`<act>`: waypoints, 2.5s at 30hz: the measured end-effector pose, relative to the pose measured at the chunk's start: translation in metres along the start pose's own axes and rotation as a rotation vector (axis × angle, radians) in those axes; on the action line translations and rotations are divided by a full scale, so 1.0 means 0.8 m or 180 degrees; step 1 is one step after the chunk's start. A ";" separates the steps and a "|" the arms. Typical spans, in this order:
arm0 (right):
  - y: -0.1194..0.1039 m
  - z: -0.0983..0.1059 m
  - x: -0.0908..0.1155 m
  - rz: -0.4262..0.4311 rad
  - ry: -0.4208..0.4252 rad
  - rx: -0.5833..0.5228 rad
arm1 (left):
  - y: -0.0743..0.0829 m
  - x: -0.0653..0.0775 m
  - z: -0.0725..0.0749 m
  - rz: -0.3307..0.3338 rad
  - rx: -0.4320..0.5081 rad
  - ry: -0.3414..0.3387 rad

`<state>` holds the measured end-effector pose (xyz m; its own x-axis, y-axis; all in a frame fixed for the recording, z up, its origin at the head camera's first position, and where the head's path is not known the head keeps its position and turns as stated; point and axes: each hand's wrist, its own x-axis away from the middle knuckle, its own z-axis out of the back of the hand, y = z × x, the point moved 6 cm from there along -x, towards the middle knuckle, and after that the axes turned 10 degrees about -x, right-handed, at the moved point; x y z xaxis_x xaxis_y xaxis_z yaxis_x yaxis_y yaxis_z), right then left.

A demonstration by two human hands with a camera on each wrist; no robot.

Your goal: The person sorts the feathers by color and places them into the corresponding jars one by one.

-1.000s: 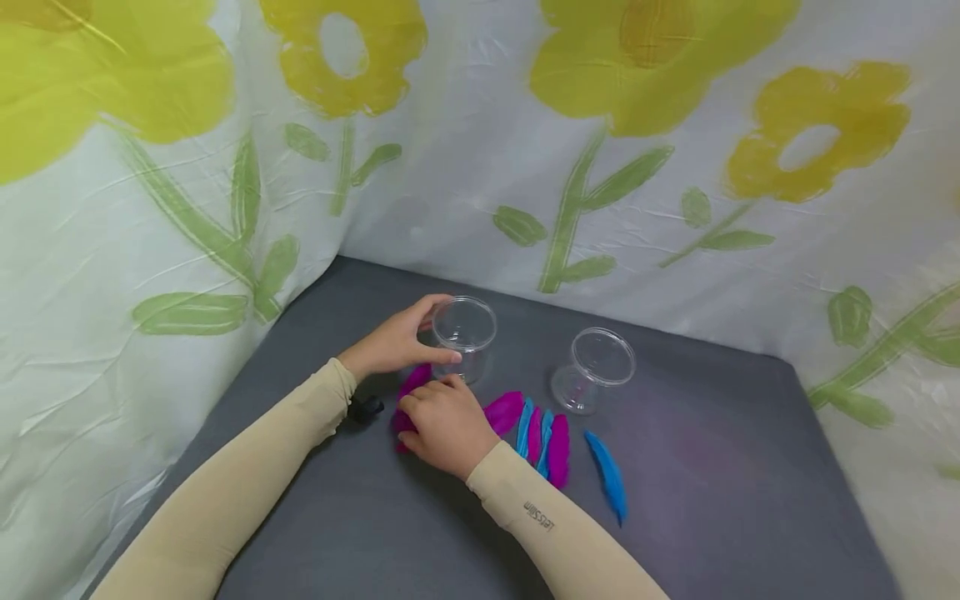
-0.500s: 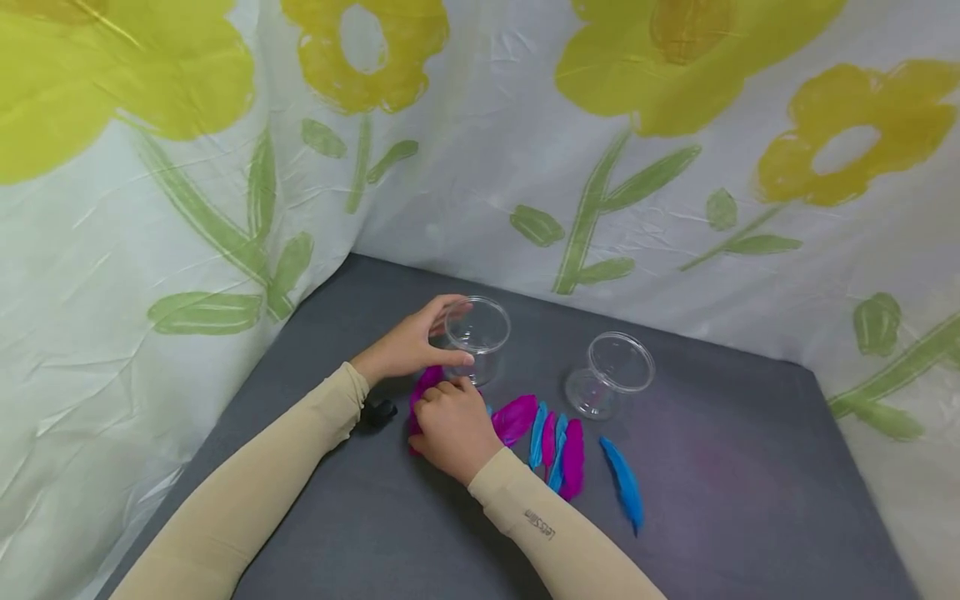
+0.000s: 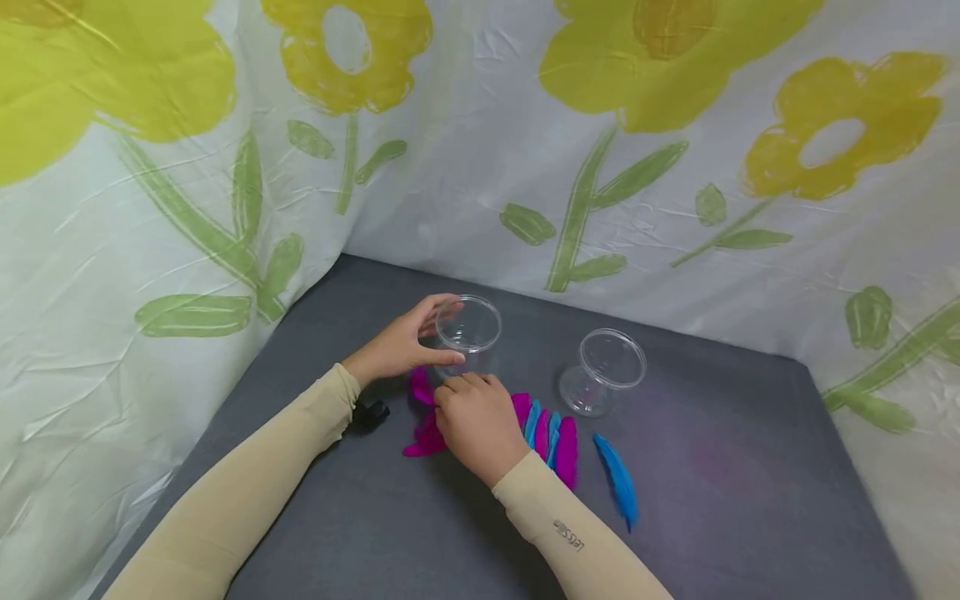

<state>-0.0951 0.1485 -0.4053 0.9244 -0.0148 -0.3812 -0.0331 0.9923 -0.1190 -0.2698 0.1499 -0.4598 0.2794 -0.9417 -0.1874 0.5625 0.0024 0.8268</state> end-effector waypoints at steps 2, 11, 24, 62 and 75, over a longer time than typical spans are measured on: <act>0.009 0.017 0.004 -0.0083 0.0080 -0.0187 | 0.000 -0.002 0.001 0.0006 -0.0031 -0.0006; 0.044 0.105 0.027 -0.0389 0.0362 -0.0521 | -0.002 0.001 0.003 0.0126 -0.0119 0.0032; 0.067 0.178 0.023 -0.0401 0.0607 -0.0535 | -0.002 0.007 -0.009 0.0080 -0.0005 -0.0062; 0.082 0.073 -0.043 -0.0261 0.0499 -0.0126 | -0.002 0.003 -0.012 0.0018 0.0045 -0.0070; 0.014 0.047 -0.004 0.0606 0.0262 -0.0700 | -0.006 0.000 -0.013 -0.0007 0.0064 -0.0042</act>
<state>-0.0842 0.1643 -0.3710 0.8600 0.1501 -0.4876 -0.2927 0.9280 -0.2304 -0.2649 0.1536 -0.4692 0.2679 -0.9460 -0.1824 0.5473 -0.0064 0.8369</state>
